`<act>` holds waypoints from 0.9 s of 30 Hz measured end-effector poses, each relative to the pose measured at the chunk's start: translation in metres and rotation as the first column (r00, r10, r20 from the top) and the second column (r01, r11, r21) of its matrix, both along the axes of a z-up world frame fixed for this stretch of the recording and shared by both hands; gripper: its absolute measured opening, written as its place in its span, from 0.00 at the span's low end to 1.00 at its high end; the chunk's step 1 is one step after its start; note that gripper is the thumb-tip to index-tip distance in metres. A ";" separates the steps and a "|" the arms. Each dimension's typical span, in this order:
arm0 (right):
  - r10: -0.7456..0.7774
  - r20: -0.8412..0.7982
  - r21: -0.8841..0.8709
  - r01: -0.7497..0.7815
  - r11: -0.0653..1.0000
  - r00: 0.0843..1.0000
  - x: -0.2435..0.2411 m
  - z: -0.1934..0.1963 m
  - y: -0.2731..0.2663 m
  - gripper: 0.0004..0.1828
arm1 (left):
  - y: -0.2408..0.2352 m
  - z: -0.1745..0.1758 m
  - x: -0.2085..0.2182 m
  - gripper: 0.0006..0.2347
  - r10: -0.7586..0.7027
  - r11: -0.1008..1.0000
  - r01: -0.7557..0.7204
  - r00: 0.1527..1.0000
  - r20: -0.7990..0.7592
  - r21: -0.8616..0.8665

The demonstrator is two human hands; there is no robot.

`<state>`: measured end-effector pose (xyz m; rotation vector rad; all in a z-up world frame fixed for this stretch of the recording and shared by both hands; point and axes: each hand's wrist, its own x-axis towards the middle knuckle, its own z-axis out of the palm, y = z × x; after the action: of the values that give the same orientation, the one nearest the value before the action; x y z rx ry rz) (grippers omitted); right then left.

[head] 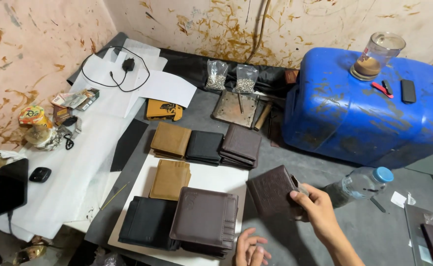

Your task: Inspecting and cleaning leather wallets using a cloth and stacking them on a workbench.

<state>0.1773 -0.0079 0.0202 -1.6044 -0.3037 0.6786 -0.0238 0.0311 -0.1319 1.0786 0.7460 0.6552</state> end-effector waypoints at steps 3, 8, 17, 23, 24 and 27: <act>0.113 0.107 -0.022 -0.112 0.993 0.988 0.017 0.001 -0.009 0.11 | 0.006 0.017 0.009 0.26 -0.068 0.997 0.065 0.993 0.095 0.038; 0.405 0.058 -0.124 -0.396 0.910 0.912 0.033 0.001 -0.005 0.24 | 0.014 0.084 0.032 0.25 0.049 0.981 -0.026 0.992 0.114 -0.194; 0.077 0.022 0.018 -0.078 0.997 0.997 0.018 -0.049 -0.010 0.22 | 0.040 0.096 0.068 0.14 0.176 0.982 -0.161 0.971 0.164 -0.102; 0.128 0.063 -0.018 -0.127 0.992 0.990 0.016 -0.012 0.031 0.20 | 0.060 0.116 0.094 0.11 0.201 0.979 -0.194 0.970 0.139 -0.066; 0.128 0.058 -0.021 -0.127 0.992 0.990 0.018 -0.009 0.038 0.20 | 0.063 0.120 0.090 0.11 0.202 0.979 -0.194 0.970 0.134 -0.069; 0.101 -0.054 0.098 -0.095 0.991 0.993 0.032 0.003 0.074 0.17 | 0.073 0.130 0.090 0.11 0.087 0.995 -0.097 0.963 0.256 0.026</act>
<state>0.2094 0.0662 0.0230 -1.4829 -0.3681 0.7744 0.0664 0.1042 -0.0019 0.9760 0.5644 0.8727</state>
